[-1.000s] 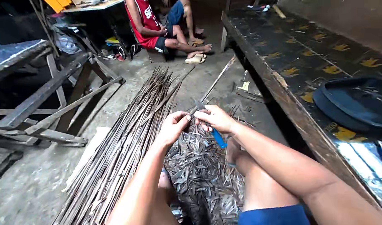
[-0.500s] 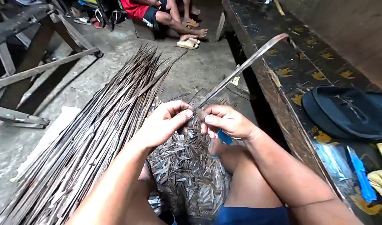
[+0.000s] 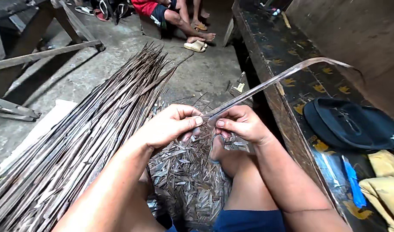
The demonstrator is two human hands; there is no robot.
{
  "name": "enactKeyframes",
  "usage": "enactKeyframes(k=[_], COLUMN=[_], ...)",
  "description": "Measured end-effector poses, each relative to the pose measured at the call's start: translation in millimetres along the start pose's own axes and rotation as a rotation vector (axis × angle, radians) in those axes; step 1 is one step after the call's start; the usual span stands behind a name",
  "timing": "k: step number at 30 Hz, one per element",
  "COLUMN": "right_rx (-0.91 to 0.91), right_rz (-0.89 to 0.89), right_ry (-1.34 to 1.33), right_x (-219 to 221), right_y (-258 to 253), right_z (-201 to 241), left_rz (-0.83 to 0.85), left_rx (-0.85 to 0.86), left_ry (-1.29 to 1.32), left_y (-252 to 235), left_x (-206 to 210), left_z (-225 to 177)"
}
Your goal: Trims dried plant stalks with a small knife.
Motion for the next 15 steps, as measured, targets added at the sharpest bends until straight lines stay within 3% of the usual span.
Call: enactKeyframes(k=[6,9,12,15], right_rx=[-0.072,-0.141,-0.162,-0.104], right_rz=[-0.097,-0.239,-0.338,-0.278], right_ry=[0.056,0.051,0.013,-0.080], right_x=[-4.2,-23.9,-32.8,-21.1], right_y=[-1.9,-1.1,0.0,-3.3], right_z=[3.6,11.4,12.4,3.2], left_rz=[-0.041,-0.064,-0.123,-0.260], left_rx=[-0.010,0.007,0.020,0.080], left_ry=[-0.026,-0.044,-0.158,-0.392], left_y=[1.1,3.6,4.7,2.9], left_x=[-6.0,-11.0,-15.0,-19.2], left_z=[-3.9,-6.1,-6.3,-5.1])
Point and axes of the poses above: each hand's wrist, its own y-axis away from the middle knuckle, its own x-axis out of the palm, z = x × y, the point moved 6 cm from there along -y, towards the middle knuckle
